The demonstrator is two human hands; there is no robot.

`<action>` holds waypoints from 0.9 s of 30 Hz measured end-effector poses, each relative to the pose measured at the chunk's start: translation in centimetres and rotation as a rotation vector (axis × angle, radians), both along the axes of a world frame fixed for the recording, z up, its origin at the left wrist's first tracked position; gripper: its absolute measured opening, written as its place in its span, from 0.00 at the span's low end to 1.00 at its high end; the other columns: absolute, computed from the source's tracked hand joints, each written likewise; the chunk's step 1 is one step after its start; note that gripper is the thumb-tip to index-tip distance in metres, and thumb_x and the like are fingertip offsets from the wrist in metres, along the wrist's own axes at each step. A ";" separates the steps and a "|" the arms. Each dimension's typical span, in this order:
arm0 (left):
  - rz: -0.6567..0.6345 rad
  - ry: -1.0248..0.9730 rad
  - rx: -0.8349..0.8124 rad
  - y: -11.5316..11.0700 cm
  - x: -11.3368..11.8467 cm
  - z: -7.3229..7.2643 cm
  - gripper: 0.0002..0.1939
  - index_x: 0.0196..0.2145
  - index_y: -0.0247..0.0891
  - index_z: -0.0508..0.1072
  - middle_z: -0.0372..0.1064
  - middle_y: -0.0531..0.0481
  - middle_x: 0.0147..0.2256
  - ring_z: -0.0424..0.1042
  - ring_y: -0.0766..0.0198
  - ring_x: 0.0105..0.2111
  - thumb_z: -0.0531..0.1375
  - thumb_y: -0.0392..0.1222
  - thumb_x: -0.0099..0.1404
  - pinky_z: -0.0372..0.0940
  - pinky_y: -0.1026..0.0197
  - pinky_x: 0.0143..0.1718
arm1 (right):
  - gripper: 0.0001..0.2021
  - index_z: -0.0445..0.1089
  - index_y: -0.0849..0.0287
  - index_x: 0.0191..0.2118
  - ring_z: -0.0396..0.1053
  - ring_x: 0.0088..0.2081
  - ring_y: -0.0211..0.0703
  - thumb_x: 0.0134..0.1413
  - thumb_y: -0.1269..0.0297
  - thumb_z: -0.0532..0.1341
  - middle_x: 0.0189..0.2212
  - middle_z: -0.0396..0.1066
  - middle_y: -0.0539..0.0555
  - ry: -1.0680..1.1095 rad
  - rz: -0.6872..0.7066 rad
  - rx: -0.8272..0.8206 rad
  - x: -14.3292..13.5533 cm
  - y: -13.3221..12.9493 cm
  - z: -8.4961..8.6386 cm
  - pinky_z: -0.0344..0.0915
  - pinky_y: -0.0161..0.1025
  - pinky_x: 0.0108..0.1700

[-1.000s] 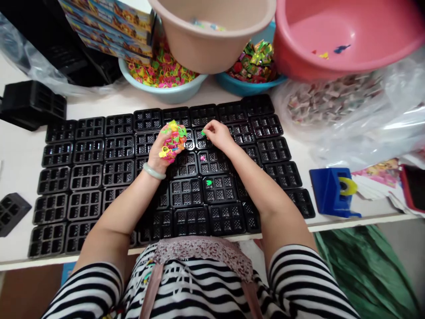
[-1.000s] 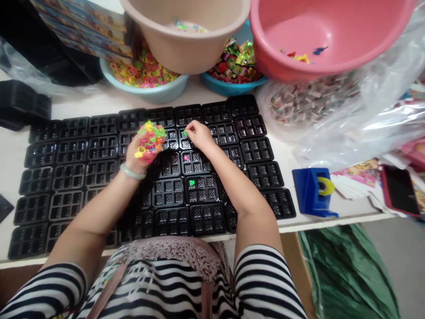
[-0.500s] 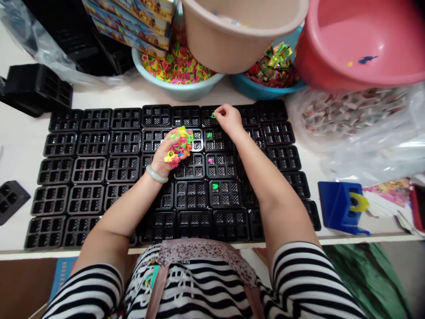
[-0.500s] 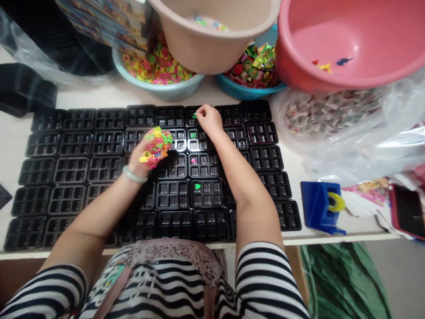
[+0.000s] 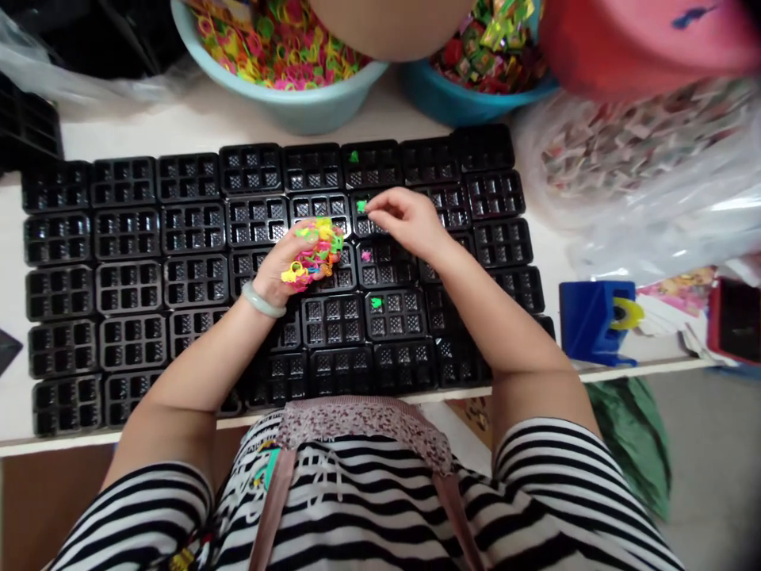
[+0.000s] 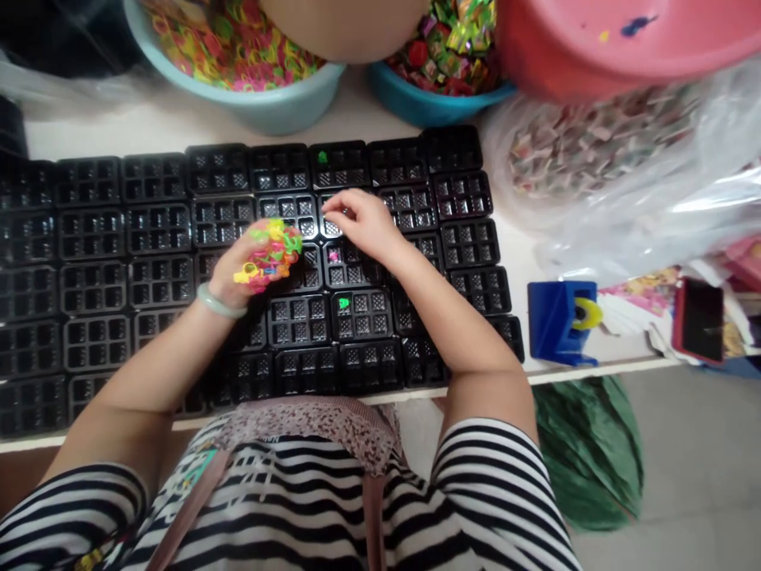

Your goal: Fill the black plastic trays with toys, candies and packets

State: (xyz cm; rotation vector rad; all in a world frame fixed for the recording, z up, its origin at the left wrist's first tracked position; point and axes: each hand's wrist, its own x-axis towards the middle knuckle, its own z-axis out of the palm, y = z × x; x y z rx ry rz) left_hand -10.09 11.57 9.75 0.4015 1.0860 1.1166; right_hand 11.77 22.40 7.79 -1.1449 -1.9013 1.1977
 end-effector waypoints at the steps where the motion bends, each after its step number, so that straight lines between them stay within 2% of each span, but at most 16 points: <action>1: -0.026 0.001 -0.008 -0.3 0.7 0.0 0.14 0.45 0.40 0.74 0.79 0.48 0.42 0.80 0.60 0.36 0.67 0.37 0.61 0.75 0.62 0.34 | 0.09 0.79 0.53 0.39 0.72 0.47 0.50 0.56 0.56 0.70 0.40 0.75 0.53 0.047 0.004 -0.048 0.8 -2.1 0.7 0.72 0.51 0.53; 3: -0.082 0.002 -0.022 -0.6 2.2 -0.2 0.15 0.45 0.39 0.74 0.79 0.48 0.40 0.81 0.59 0.36 0.68 0.37 0.59 0.75 0.61 0.36 | 0.13 0.79 0.50 0.42 0.73 0.46 0.49 0.53 0.53 0.73 0.44 0.74 0.52 0.116 0.008 -0.108 1.9 -5.5 1.9 0.74 0.49 0.49; 5: -0.142 0.005 -0.053 -0.8 4.0 -0.5 0.16 0.45 0.38 0.75 0.79 0.48 0.38 0.81 0.59 0.35 0.69 0.36 0.59 0.75 0.60 0.37 | 0.17 0.79 0.47 0.45 0.73 0.46 0.48 0.50 0.49 0.75 0.49 0.72 0.52 0.148 -0.006 -0.131 2.6 -7.8 2.7 0.75 0.48 0.47; 11: -0.297 -0.033 -0.075 -1.3 8.1 -0.7 0.12 0.43 0.37 0.77 0.76 0.49 0.31 0.79 0.60 0.30 0.70 0.36 0.60 0.74 0.60 0.33 | 0.15 0.79 0.46 0.38 0.71 0.51 0.53 0.51 0.44 0.73 0.46 0.72 0.53 0.177 -0.164 -0.126 4.7 -11.3 2.9 0.75 0.51 0.50; 14: -0.349 -0.074 -0.056 -1.7 9.8 -0.4 0.12 0.42 0.37 0.77 0.76 0.50 0.30 0.77 0.63 0.27 0.70 0.35 0.59 0.71 0.64 0.27 | 0.15 0.78 0.48 0.36 0.71 0.50 0.51 0.51 0.44 0.73 0.43 0.72 0.53 0.264 -0.254 -0.132 6.4 -12.5 2.3 0.75 0.51 0.51; 17: -0.382 -0.098 -0.063 -1.8 11.5 -0.3 0.15 0.43 0.37 0.77 0.78 0.49 0.32 0.77 0.63 0.25 0.70 0.34 0.58 0.69 0.65 0.24 | 0.18 0.76 0.50 0.36 0.73 0.43 0.46 0.49 0.43 0.74 0.40 0.74 0.52 0.364 -0.331 -0.245 8.3 -13.2 1.6 0.76 0.48 0.48; 19: -0.404 -0.098 -0.059 -1.7 12.7 -0.4 0.15 0.43 0.37 0.76 0.78 0.49 0.31 0.76 0.63 0.25 0.70 0.34 0.57 0.70 0.64 0.25 | 0.19 0.75 0.51 0.36 0.73 0.39 0.43 0.46 0.43 0.74 0.38 0.75 0.50 0.418 -0.364 -0.359 9.8 -13.4 1.3 0.76 0.46 0.45; 22: -0.431 -0.089 -0.043 -1.4 14.6 -0.7 0.15 0.40 0.36 0.77 0.78 0.50 0.31 0.77 0.63 0.27 0.71 0.33 0.55 0.73 0.61 0.33 | 0.21 0.74 0.52 0.35 0.73 0.36 0.40 0.43 0.44 0.76 0.35 0.74 0.49 0.483 -0.385 -0.459 12.2 -13.8 1.0 0.77 0.44 0.44; 24: -0.461 -0.079 -0.049 -1.2 15.7 -0.6 0.15 0.39 0.36 0.77 0.79 0.50 0.32 0.77 0.63 0.28 0.72 0.32 0.53 0.73 0.60 0.36 | 0.21 0.74 0.52 0.35 0.74 0.35 0.39 0.41 0.45 0.77 0.34 0.75 0.48 0.504 -0.419 -0.461 13.9 -14.0 0.9 0.77 0.43 0.44; 27: -0.501 -0.051 -0.056 -0.6 16.8 -0.2 0.14 0.39 0.36 0.77 0.79 0.49 0.32 0.76 0.64 0.26 0.71 0.33 0.54 0.72 0.62 0.31 | 0.21 0.74 0.52 0.34 0.74 0.34 0.38 0.40 0.46 0.77 0.33 0.75 0.47 0.484 -0.497 -0.410 16.1 -14.2 0.6 0.76 0.42 0.44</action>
